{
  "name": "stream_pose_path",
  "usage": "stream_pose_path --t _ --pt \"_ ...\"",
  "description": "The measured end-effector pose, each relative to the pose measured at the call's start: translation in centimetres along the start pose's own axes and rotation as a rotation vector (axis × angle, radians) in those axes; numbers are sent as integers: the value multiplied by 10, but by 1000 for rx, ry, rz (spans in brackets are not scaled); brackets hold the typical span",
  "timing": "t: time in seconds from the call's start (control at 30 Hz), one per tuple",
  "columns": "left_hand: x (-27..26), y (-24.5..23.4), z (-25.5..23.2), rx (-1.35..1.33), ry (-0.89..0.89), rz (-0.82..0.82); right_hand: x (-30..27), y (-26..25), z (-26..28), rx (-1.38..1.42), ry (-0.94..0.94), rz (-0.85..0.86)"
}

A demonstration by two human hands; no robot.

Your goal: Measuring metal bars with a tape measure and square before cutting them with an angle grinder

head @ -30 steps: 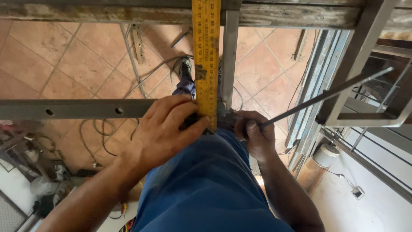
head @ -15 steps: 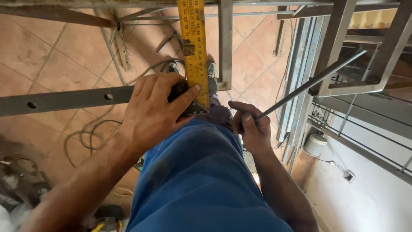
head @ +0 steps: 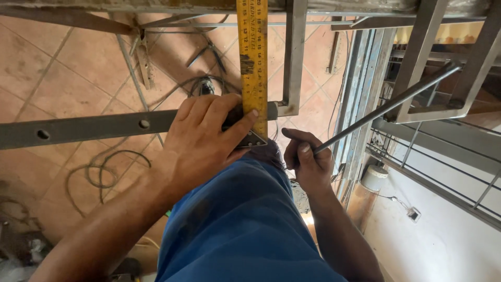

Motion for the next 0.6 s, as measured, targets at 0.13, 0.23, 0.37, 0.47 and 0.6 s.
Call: stream_pose_path --t 0.13,0.23,0.37,0.47,0.6 --pt "-1 -7 -1 17 29 -62 3 2 1 36 -10 20" --pt "1 -11 -1 -8 32 -71 4 2 -2 53 11 26" --pt "3 -11 1 23 23 -76 2 -1 5 204 -85 -25" --pt "6 -8 3 57 19 -44 10 -7 41 140 -254 -6" --pt "8 -9 3 52 21 2 -15 -37 52 -236 -301 -121"
Point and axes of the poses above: each hand's wrist, its own x-axis towards the middle knuckle, its own y-axis out of the palm, z = x × y, the point moved 7 cm from there along x, towards the middle knuckle, and after that the axes turned 9 degrees about z, right-handed, at the moved point
